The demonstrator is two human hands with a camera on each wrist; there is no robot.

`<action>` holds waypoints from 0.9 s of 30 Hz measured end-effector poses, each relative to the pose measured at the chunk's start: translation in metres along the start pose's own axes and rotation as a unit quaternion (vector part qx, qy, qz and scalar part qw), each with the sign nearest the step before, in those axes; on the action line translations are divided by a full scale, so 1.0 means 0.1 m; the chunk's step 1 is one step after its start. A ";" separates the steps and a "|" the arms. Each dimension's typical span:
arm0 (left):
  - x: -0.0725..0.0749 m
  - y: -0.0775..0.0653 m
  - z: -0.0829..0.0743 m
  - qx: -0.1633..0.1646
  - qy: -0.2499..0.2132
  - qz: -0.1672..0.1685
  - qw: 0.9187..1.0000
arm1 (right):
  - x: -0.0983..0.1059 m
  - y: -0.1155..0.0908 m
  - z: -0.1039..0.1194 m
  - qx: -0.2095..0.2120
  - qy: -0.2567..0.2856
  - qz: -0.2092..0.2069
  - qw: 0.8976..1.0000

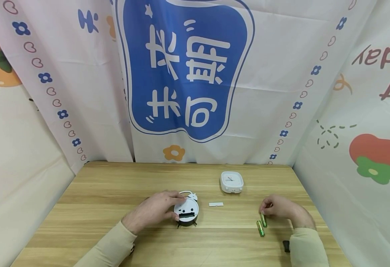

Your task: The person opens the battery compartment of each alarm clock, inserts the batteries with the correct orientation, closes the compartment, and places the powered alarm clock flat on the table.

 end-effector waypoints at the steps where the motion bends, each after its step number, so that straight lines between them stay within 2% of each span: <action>1: 0.00 0.00 0.00 0.001 0.000 0.001 1.000 | 0.01 0.01 0.00 0.001 -0.007 -0.011 1.000; 2: 0.12 -0.02 -0.10 0.011 -0.002 0.008 1.000 | 0.02 0.01 -0.01 -0.001 -0.012 -0.020 1.000; 8: 0.07 -0.02 -0.06 -0.003 -0.002 -0.004 1.000 | 0.07 0.03 -0.04 -0.015 -0.041 -0.067 0.997; 11: 0.06 -0.02 -0.06 0.005 -0.006 0.001 1.000 | 0.09 0.03 -0.05 -0.027 -0.041 -0.080 0.996; 12: 0.11 -0.02 -0.12 0.020 -0.006 0.009 1.000 | 0.09 0.03 -0.06 -0.029 -0.041 -0.082 0.995; 21: 0.11 0.00 -0.12 0.037 0.004 0.019 0.999 | 0.12 0.02 -0.07 0.001 -0.051 -0.093 0.994; 27: 0.08 0.01 -0.10 0.036 0.005 0.019 0.999 | 0.13 -0.01 -0.01 0.020 -0.026 -0.066 0.997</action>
Point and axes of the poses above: each hand's wrist, its own y-axis towards the middle knuckle, its own x-axis out of the back of the hand, z = x × y, the point moved 7 cm from there along y, towards the middle knuckle, and after that the axes turned 2 degrees about -y, right-handed, at the moved point
